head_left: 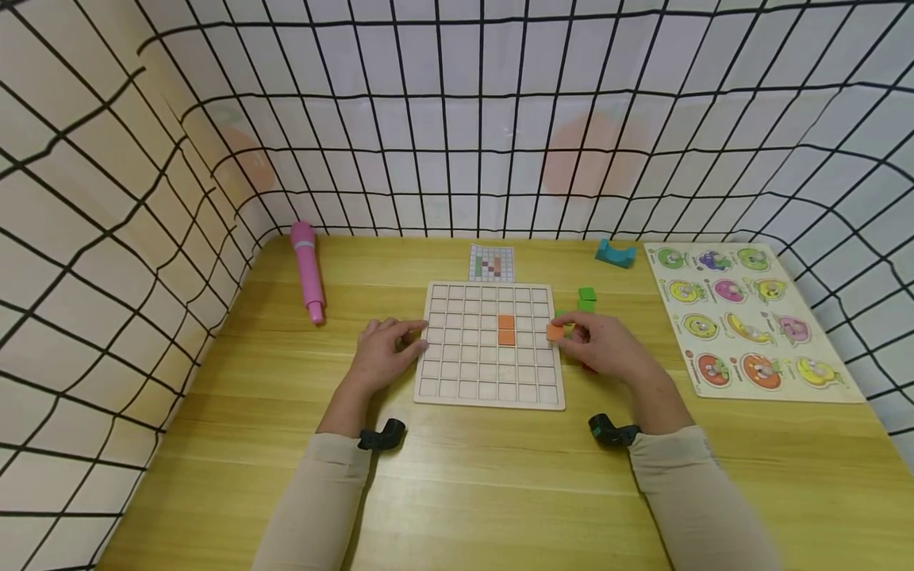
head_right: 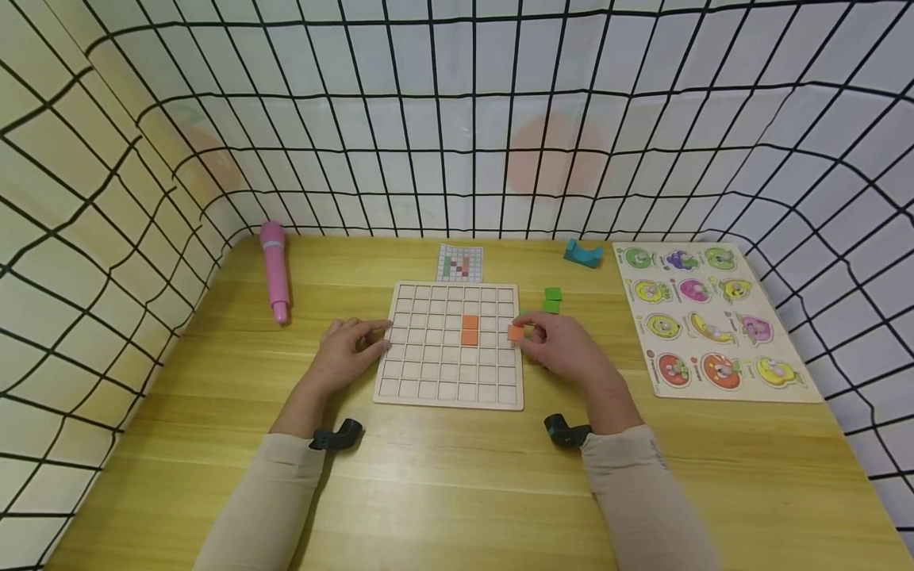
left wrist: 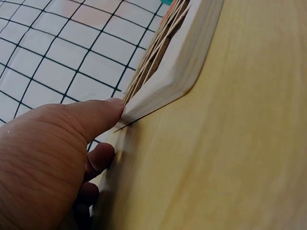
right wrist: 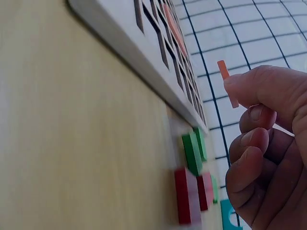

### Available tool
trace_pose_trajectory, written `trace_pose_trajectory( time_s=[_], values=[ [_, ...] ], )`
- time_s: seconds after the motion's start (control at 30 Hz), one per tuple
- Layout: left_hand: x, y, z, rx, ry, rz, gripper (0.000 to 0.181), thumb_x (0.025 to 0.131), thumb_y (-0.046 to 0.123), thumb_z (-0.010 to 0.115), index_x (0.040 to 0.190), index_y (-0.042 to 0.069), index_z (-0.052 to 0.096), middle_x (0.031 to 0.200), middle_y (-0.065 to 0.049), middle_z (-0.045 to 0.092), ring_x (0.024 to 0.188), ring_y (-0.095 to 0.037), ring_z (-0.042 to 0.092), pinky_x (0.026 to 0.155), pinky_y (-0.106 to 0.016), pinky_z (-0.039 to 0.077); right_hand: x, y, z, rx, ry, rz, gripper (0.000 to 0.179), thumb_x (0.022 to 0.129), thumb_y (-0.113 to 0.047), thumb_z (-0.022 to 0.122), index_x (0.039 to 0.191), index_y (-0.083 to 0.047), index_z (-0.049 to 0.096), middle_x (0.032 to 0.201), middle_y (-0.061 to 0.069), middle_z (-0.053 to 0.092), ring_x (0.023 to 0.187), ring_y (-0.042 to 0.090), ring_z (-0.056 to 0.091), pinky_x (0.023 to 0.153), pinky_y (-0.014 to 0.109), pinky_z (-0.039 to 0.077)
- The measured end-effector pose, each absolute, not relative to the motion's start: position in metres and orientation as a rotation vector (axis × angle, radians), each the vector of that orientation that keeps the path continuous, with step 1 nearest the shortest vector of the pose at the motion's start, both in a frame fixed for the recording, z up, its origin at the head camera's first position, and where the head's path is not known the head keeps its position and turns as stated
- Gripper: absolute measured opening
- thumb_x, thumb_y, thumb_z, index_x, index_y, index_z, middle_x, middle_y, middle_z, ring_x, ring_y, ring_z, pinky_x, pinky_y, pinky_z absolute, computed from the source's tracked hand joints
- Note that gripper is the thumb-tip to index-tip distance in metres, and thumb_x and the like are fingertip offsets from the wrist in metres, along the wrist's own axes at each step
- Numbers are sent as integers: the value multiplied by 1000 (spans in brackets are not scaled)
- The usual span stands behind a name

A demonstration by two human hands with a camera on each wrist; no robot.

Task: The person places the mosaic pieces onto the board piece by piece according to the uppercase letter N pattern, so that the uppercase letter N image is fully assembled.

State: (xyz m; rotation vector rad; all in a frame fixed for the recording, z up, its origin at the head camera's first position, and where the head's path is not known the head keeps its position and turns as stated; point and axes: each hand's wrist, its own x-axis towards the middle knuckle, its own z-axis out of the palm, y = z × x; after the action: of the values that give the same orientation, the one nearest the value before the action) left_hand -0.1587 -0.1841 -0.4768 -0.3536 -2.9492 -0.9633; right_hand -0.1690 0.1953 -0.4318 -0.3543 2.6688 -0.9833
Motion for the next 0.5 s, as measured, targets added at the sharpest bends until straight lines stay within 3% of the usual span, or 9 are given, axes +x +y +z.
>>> trace_pose_trajectory(
  time_s=[0.5],
  values=[
    [-159, -184, -476, -349, -2957, -966, 38, 99, 35, 67, 135, 23, 68, 105, -4, 68, 96, -24, 47, 92, -42, 31, -160, 154, -440, -397, 2582, -956, 30, 97, -27, 69, 125, -20, 69, 78, 0, 52, 71, 18, 48, 64, 29, 38]
  ],
)
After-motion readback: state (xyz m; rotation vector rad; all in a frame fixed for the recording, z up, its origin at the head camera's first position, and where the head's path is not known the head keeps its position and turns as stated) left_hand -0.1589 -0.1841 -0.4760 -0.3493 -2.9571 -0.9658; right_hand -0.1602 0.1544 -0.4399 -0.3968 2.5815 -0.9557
